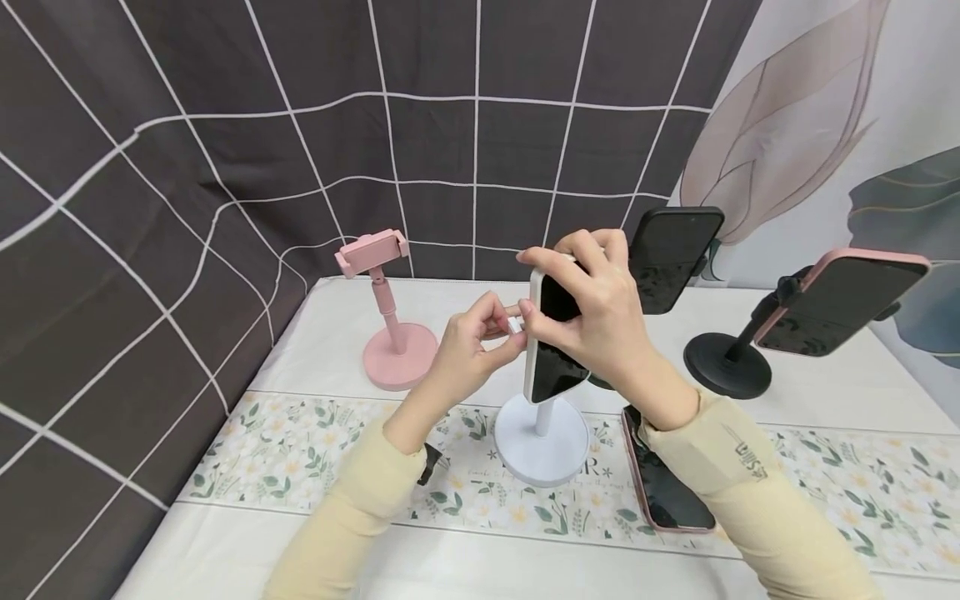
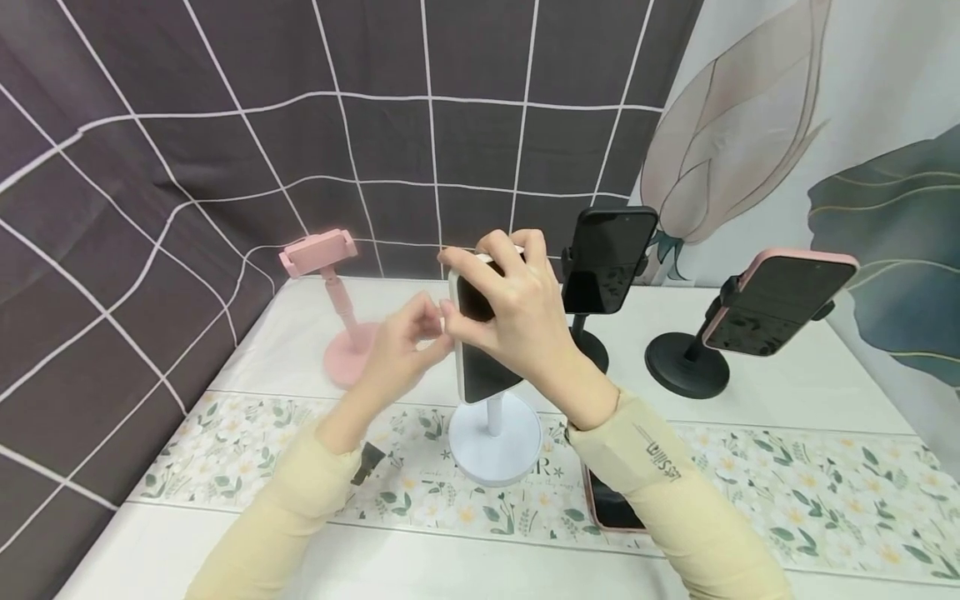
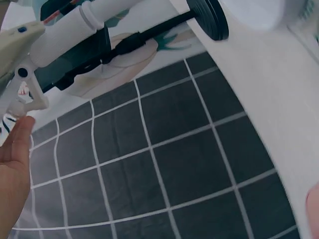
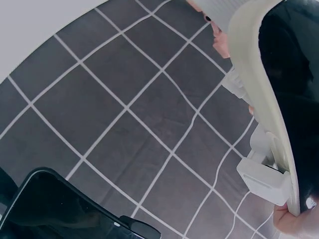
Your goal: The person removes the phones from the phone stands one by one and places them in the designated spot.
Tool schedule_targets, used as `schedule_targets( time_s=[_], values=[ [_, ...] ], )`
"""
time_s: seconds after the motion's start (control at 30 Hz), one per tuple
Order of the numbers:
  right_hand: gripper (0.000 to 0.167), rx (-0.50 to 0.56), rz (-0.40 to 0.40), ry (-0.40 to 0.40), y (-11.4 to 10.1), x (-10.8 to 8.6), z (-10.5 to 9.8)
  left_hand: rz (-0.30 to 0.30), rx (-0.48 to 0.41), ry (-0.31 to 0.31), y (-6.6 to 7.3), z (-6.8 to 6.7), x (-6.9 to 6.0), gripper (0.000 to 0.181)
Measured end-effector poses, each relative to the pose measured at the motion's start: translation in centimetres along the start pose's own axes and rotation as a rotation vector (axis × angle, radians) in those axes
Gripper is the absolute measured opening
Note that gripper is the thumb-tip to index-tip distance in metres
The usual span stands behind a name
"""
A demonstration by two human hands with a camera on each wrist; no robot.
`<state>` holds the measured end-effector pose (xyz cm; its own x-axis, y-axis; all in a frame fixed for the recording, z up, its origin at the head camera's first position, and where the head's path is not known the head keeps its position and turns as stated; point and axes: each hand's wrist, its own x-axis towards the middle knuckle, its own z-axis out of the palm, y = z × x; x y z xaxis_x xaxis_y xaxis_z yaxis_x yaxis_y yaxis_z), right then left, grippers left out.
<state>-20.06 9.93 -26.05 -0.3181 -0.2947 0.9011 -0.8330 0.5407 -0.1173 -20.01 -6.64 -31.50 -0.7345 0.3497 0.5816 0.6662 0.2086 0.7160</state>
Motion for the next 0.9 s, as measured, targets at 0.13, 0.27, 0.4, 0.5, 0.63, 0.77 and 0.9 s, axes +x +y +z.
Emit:
schedule_targets(
  time_s=[0.13,0.27,0.4,0.5,0.63,0.77,0.9],
  values=[
    [0.030,-0.006,-0.014,-0.006,0.0,-0.1,0.0,0.012,0.117,-0.040,0.5,-0.4,-0.2,0.021],
    [0.029,0.022,-0.012,0.029,0.0,0.0,0.1,-0.004,0.079,-0.039,0.7,-0.2,-0.3,0.018],
    [0.030,0.028,-0.010,0.019,0.0,0.2,0.2,-0.031,0.027,0.010,0.8,0.3,-0.3,0.015],
    [0.030,0.023,-0.024,0.007,-0.1,0.2,0.2,-0.035,0.018,0.052,0.8,0.6,-0.4,0.013],
    [0.029,0.012,-0.047,0.003,-0.1,0.5,0.4,-0.028,0.005,0.100,0.8,0.8,-0.3,0.012],
    [0.028,0.019,-0.050,0.016,-0.1,0.4,0.5,-0.028,-0.030,0.118,0.7,1.0,-0.2,0.011],
    [0.028,0.040,-0.053,0.026,0.0,0.2,0.7,-0.062,-0.102,0.143,0.5,1.3,-0.2,0.012]
  ],
)
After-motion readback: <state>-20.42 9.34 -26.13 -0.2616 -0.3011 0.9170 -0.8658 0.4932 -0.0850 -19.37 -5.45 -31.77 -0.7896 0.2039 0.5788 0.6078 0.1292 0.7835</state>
